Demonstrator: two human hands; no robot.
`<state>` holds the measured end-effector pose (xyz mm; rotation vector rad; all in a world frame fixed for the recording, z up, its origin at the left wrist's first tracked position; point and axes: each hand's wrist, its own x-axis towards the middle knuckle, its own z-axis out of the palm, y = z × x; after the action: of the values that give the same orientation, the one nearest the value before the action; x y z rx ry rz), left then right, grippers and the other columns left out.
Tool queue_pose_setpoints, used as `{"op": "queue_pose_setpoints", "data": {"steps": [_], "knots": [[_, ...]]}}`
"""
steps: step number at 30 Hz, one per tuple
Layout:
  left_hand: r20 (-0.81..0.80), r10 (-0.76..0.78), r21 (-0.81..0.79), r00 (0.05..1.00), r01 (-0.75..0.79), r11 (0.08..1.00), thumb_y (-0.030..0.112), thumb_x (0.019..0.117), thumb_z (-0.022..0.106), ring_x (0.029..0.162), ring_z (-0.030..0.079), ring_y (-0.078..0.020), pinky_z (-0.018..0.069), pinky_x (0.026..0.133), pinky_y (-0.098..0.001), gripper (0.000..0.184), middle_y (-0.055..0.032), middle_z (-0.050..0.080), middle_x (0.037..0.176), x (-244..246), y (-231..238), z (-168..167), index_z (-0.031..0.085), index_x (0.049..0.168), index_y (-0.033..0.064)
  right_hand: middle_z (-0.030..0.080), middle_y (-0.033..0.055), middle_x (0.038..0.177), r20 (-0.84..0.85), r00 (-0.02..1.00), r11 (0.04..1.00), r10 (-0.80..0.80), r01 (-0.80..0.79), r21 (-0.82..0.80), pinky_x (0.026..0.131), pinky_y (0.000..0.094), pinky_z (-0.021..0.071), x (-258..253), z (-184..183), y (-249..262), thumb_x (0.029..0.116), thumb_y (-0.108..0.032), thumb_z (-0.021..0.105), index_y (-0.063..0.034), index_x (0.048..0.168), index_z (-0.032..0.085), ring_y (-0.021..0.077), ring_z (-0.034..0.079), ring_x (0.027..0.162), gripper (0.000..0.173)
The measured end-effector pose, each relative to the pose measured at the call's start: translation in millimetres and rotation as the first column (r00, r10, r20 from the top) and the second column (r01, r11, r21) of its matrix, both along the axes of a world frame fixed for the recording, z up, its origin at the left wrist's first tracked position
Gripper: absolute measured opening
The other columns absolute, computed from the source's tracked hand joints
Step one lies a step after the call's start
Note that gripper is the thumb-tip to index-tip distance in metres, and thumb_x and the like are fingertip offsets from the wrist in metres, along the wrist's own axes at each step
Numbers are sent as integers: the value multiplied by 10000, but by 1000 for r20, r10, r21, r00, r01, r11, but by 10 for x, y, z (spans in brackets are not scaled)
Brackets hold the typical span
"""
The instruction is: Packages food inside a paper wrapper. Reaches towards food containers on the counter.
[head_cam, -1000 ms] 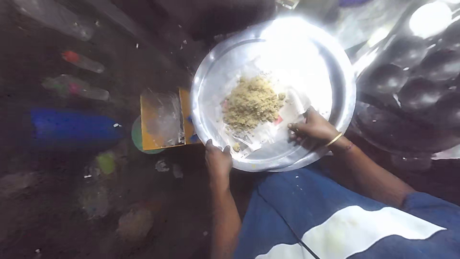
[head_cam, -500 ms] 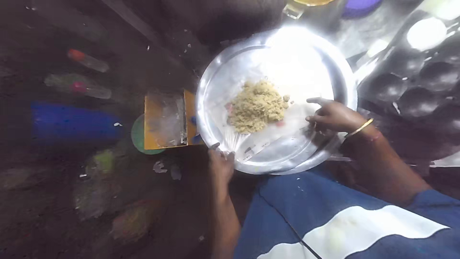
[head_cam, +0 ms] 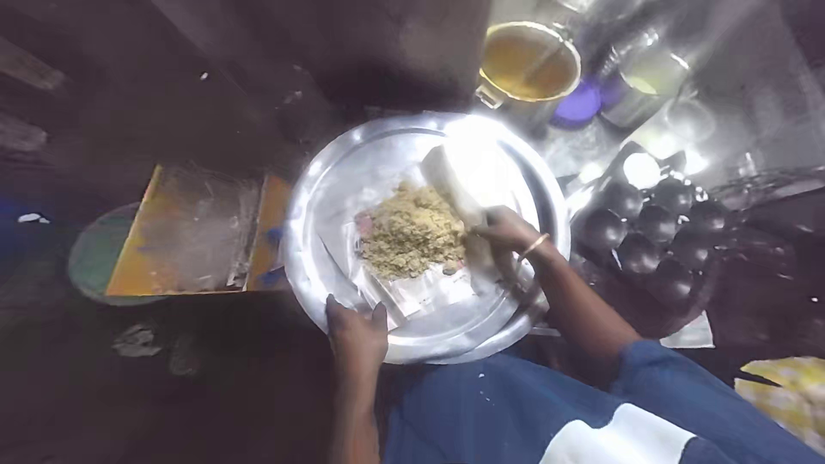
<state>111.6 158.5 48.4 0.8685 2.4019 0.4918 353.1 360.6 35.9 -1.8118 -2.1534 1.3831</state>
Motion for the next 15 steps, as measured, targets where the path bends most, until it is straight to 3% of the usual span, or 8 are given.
{"op": "queue_pose_setpoints", "data": {"steps": [2, 3, 5, 6, 8, 11, 13, 15], "knots": [[82, 9, -49, 997, -5, 999, 281, 966, 689, 1169, 617, -441, 466, 1011, -610, 664, -309, 623, 1256, -108, -33, 32, 432, 1475, -60, 716, 162, 1044, 46, 999, 996, 13, -9, -85, 886, 582, 540, 81, 93, -179, 916, -513, 716, -71, 1212, 685, 316, 690, 964, 533], [115, 21, -59, 993, -14, 998, 318, 973, 677, 1092, 643, -416, 487, 955, -612, 566, -281, 656, 1170, -163, -28, 14, 530, 1383, -43, 709, 160, 1080, 62, 998, 990, 22, -13, -144, 919, 572, 532, 106, 117, -242, 902, -517, 734, -73, 1243, 662, 305, 685, 1001, 564], [185, 21, -90, 982, -5, 996, 359, 959, 690, 888, 648, -352, 512, 807, -578, 434, -209, 663, 958, -223, 7, -70, 628, 1157, -23, 724, 128, 984, -29, 1000, 982, -7, 1, -189, 830, 494, 580, 163, 20, -366, 919, -368, 749, -54, 1167, 684, 236, 708, 882, 405], [215, 19, -115, 976, 6, 993, 358, 953, 699, 866, 636, -346, 506, 790, -574, 416, -199, 650, 930, -229, 28, -81, 625, 1105, -22, 719, 102, 935, -140, 987, 973, -74, 40, -229, 787, 426, 593, 149, -19, -413, 948, -283, 722, -37, 1142, 680, 187, 702, 824, 316], [273, -4, -96, 962, 32, 995, 348, 952, 698, 906, 656, -348, 514, 827, -586, 413, -207, 672, 972, -239, 73, -109, 647, 1128, -21, 693, 71, 869, -422, 854, 928, -304, 166, -333, 729, 332, 596, -26, 56, -426, 985, -143, 648, 1, 1126, 643, 131, 677, 754, 201], [345, -37, -64, 938, 63, 996, 301, 981, 661, 968, 644, -343, 498, 866, -581, 374, -215, 665, 1045, -259, 64, -56, 640, 1180, -15, 679, 51, 855, -607, 605, 849, -515, 267, -455, 710, 311, 583, -448, 251, -411, 1027, -120, 592, -25, 1125, 621, 117, 659, 749, 139], [348, -10, 37, 937, -3, 999, 207, 989, 639, 997, 645, -315, 508, 892, -550, 331, -214, 660, 1076, -295, 36, -2, 619, 1220, -29, 693, 52, 889, -647, 556, 848, -523, 258, -464, 739, 323, 597, -540, 273, -374, 1042, -123, 562, -33, 1141, 616, 121, 678, 786, 144], [355, 33, 142, 934, -88, 986, 158, 985, 642, 976, 652, -236, 535, 882, -468, 313, -172, 661, 1075, -363, -41, 0, 606, 1241, -18, 649, -9, 765, -654, 608, 887, -451, 225, -403, 644, 243, 543, -367, 231, -401, 1002, -72, 557, -53, 1017, 627, 56, 610, 664, 74]]}}
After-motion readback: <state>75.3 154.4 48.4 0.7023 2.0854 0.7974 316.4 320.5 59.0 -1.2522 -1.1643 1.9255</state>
